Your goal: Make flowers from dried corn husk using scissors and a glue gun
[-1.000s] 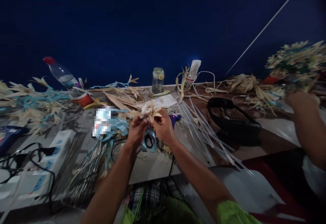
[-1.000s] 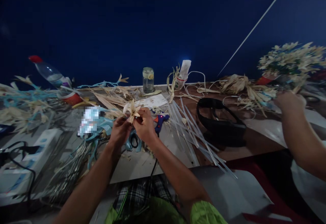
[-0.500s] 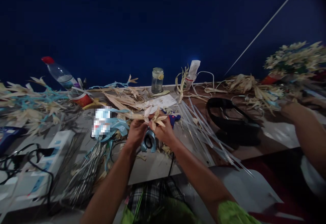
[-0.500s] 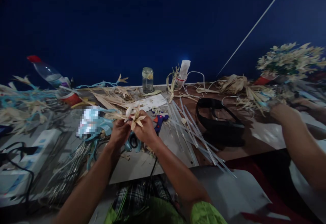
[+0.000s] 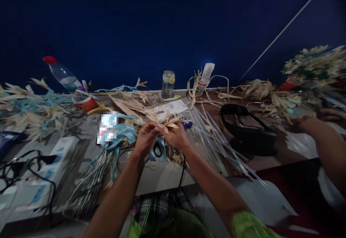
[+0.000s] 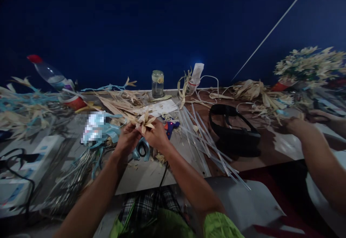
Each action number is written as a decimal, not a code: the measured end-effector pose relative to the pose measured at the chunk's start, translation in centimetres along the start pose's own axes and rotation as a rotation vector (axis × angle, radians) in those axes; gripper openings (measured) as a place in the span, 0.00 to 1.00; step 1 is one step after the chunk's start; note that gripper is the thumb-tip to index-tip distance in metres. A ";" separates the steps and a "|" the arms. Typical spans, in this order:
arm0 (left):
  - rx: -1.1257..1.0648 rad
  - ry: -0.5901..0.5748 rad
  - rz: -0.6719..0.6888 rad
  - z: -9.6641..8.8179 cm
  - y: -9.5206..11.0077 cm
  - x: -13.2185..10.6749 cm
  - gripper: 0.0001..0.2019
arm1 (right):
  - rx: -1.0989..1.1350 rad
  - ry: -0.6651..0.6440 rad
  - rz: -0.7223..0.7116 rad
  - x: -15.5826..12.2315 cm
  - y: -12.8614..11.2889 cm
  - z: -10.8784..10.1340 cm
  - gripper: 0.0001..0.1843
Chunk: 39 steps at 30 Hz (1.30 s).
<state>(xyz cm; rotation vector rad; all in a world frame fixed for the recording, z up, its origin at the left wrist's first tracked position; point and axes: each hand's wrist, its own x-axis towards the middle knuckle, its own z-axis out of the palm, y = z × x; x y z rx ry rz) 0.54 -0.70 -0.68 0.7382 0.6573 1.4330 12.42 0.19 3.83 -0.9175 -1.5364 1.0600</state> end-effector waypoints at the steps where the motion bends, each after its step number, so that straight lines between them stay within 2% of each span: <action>1: 0.009 0.014 0.006 0.1 0.1 0.0 0.11 | -0.001 0.010 0.027 0.2 -0.2 -0.2 0.09; 9: 0.204 0.284 0.183 -0.8 0.9 0.6 0.10 | -0.017 0.202 0.071 2.3 -0.1 -3.8 0.12; 13: 0.354 0.331 0.223 -0.8 0.9 0.6 0.10 | 0.051 0.260 0.131 2.4 -0.3 -4.5 0.12; 20: 0.598 0.231 0.192 -0.4 0.1 0.0 0.08 | 0.066 0.228 0.134 4.2 0.9 -4.1 0.14; 23: 0.673 0.140 0.180 -0.6 -0.6 -0.3 0.08 | 0.031 0.194 0.126 5.1 1.6 -3.5 0.16; 25: 0.744 0.055 0.215 -0.7 -0.9 -0.4 0.08 | 0.001 0.173 0.136 5.5 1.8 -3.0 0.16; 28: 0.905 -0.058 0.344 -0.5 -0.9 -0.6 0.10 | -0.001 0.135 0.134 6.0 1.9 -2.2 0.16; 32: 1.038 -0.150 0.488 0.0 -0.6 -0.7 0.11 | 0.024 0.088 0.124 6.4 2.3 -1.3 0.16; 37: 1.085 -0.254 0.479 0.1 -0.4 -0.9 0.10 | 0.030 0.085 0.155 6.0 2.1 -1.0 0.15; 39: 1.096 -0.203 0.458 -0.1 0.1 -0.9 0.08 | 0.040 0.095 0.170 5.6 1.8 -1.2 0.16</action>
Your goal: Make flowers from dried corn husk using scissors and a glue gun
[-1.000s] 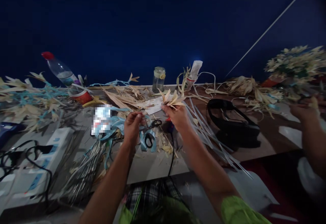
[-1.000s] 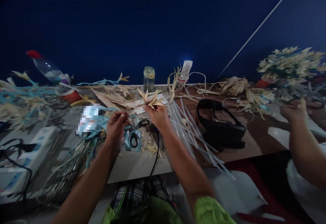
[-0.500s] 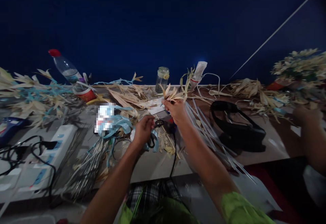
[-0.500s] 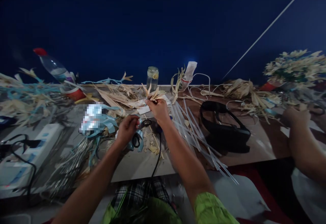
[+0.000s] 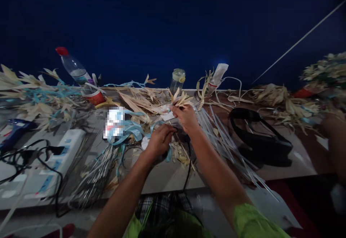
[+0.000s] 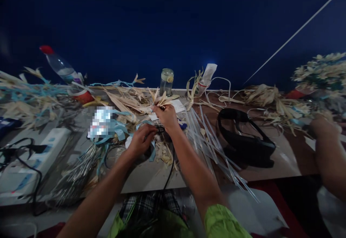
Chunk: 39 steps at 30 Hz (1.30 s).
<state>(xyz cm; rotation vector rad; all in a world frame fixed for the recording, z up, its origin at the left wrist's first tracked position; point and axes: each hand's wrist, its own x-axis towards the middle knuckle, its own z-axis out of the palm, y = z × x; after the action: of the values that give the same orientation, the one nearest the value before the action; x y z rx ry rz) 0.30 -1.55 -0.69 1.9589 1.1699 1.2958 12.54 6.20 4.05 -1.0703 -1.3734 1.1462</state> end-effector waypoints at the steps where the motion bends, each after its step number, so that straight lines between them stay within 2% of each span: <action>1: 0.017 0.047 -0.047 -0.5 -0.1 0.1 0.07 | 0.008 0.005 0.002 -0.2 -0.2 -0.1 0.16; 3: 0.035 0.194 -0.164 -1.8 -0.2 0.5 0.05 | 0.028 0.009 -0.003 -0.6 -0.5 -0.4 0.16; 6: 0.003 0.380 -0.336 -3.7 -0.1 1.2 0.10 | 0.075 0.007 -0.011 -1.0 -0.6 -0.8 0.16; 9: -0.099 0.412 -0.400 -4.6 0.4 2.0 0.11 | 0.105 0.019 -0.007 -1.2 -0.8 -1.0 0.16; 12: -0.050 0.270 -0.440 -4.9 1.1 2.3 0.11 | 0.105 0.032 0.005 -1.5 -1.1 -1.1 0.17; 14: 0.091 0.098 -0.443 -5.2 1.5 2.1 0.10 | 0.105 0.030 0.009 -1.7 -1.2 -1.2 0.17; 17: 0.418 -0.194 -0.405 -6.2 2.1 1.0 0.10 | 0.106 0.036 -0.003 -2.1 -1.4 -1.5 0.17; 19: 0.637 -0.336 -0.395 -6.7 2.4 -0.1 0.17 | 0.101 0.048 -0.008 -2.4 -1.4 -1.7 0.18; 22: 0.886 -0.464 -0.364 -6.6 2.8 -1.7 0.28 | 0.095 0.047 -0.001 -2.8 -1.5 -2.0 0.17; 25: 1.007 -0.500 -0.313 -6.0 2.6 -2.6 0.33 | 0.109 0.033 -0.008 -3.1 -1.9 -2.1 0.15; 30: 0.999 -0.515 -0.289 -6.1 2.6 -2.2 0.32 | 0.116 0.035 0.000 -3.6 -2.5 -2.4 0.15; 34: 0.960 -0.622 -0.299 -8.0 4.2 -0.9 0.34 | 0.105 0.048 0.025 -3.7 -2.4 -2.6 0.13; 36: 0.929 -0.649 -0.238 -9.3 5.3 -0.1 0.33 | 0.127 0.057 -0.001 -3.6 -2.1 -2.8 0.12; 38: 0.905 -0.585 -0.197 -10.5 6.4 0.8 0.32 | 0.138 0.074 -0.030 -3.4 -1.8 -3.0 0.12; 39: 0.899 -0.499 -0.170 -11.1 7.0 1.2 0.32 | 0.143 0.086 -0.036 -3.2 -1.7 -3.2 0.12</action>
<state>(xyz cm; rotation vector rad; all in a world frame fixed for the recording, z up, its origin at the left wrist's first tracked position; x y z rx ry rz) -6.93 -4.44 9.89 2.4754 1.7513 0.1100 15.99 3.07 5.35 -0.9777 -1.2206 1.1405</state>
